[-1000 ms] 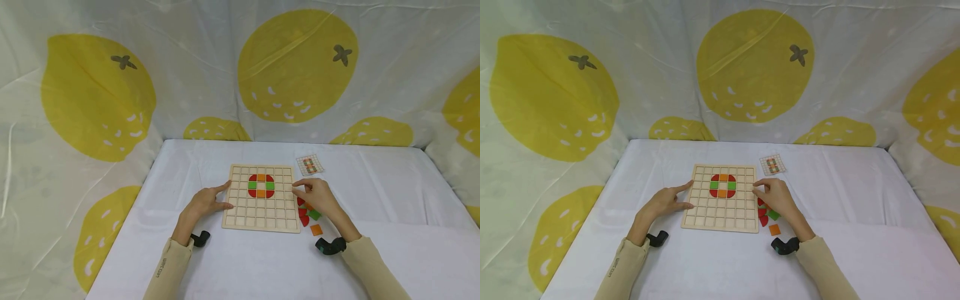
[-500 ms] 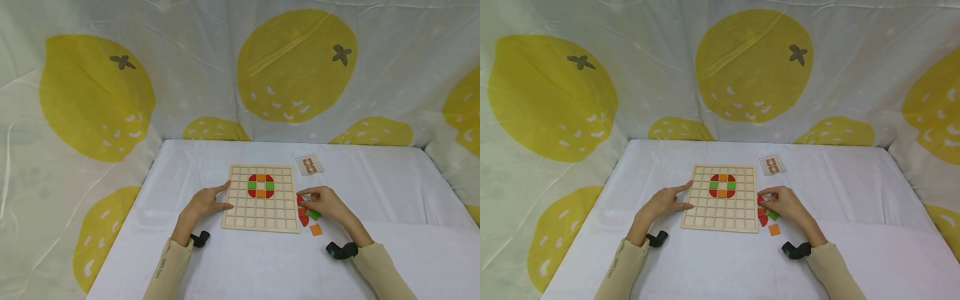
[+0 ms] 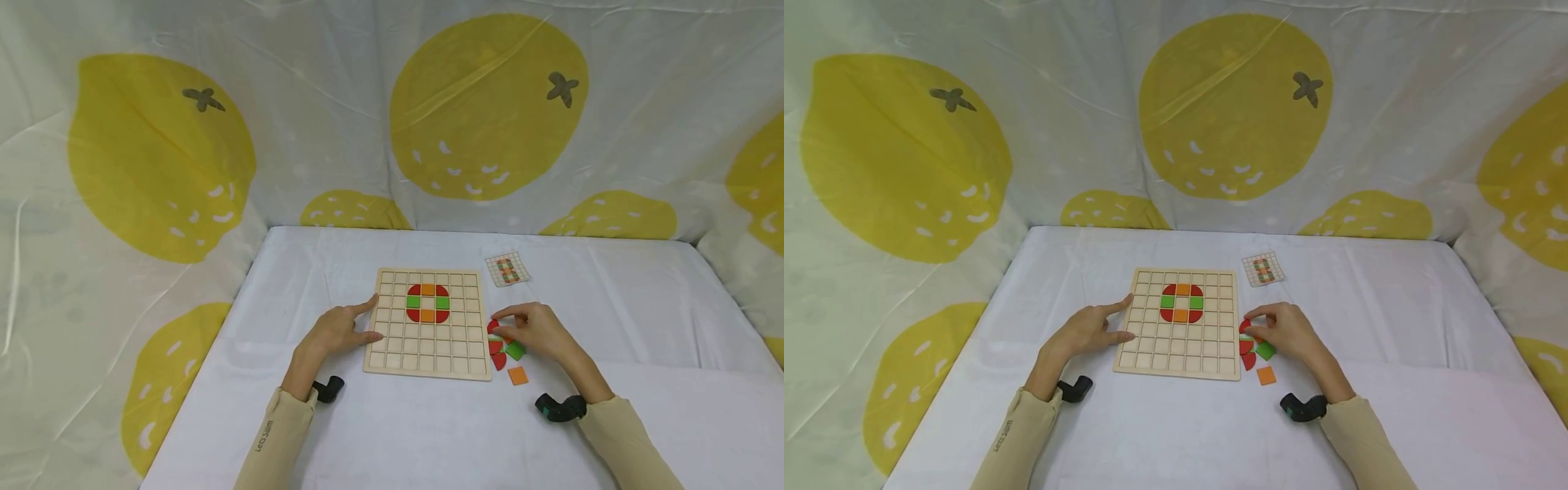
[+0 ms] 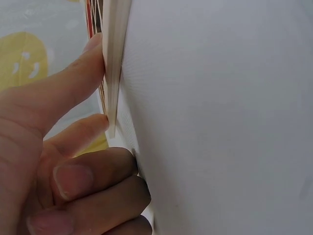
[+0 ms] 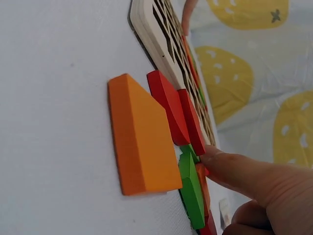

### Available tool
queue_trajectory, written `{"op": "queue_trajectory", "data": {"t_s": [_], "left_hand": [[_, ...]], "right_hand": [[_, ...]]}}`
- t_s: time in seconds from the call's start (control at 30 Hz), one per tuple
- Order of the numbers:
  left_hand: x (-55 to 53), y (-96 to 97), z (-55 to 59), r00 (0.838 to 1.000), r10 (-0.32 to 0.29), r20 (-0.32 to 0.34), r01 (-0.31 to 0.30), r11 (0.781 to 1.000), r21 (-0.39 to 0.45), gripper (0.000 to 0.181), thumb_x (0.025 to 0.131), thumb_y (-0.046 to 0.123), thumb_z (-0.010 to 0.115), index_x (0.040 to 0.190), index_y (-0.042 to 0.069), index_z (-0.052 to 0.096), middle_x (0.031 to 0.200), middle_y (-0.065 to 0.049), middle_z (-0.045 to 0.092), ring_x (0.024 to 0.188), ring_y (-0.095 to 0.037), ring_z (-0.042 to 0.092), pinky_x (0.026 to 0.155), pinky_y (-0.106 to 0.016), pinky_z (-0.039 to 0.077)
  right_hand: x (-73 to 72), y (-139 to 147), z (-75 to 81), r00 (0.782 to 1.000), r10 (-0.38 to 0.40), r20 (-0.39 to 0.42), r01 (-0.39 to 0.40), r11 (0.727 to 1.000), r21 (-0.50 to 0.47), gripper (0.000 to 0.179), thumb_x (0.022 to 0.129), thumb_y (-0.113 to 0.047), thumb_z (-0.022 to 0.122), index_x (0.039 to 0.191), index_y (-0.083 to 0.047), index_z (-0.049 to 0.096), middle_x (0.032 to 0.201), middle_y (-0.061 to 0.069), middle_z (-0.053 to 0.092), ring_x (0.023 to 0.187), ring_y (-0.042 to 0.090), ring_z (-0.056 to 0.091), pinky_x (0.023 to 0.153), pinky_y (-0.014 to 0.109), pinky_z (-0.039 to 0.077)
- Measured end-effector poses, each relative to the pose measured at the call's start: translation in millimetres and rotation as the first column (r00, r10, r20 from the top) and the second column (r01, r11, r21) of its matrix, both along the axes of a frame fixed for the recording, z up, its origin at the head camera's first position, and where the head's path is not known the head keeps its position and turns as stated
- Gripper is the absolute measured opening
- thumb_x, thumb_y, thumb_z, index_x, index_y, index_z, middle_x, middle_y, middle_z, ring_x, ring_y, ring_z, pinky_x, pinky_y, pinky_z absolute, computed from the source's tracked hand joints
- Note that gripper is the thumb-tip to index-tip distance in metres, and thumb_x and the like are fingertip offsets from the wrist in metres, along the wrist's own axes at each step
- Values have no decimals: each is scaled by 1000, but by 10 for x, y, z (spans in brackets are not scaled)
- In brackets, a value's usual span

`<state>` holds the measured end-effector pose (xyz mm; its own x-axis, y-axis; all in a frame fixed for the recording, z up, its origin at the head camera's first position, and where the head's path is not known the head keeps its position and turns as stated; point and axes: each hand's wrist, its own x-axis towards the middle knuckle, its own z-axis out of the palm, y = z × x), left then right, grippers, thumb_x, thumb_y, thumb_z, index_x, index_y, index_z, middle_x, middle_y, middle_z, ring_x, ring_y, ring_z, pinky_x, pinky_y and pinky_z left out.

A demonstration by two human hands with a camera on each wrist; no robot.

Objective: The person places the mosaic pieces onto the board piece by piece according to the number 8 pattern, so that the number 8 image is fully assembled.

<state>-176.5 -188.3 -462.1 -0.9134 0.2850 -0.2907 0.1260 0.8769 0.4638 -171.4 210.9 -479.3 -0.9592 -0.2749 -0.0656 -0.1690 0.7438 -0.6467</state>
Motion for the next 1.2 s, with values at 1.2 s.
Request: {"op": "queue_trajectory", "data": {"t_s": [1.2], "left_hand": [[-6,8,-16,1000,-4,-10,4,1000,-5,87,89,47,80,162,27,36,107,-16,74,82,-18,56,82,-38,49]], "right_hand": [[-2,32,0,972,-229,-55,230,973,11,33,87,-25,85,107,0,78,58,0,37,52,17,38,51,25,24]]}}
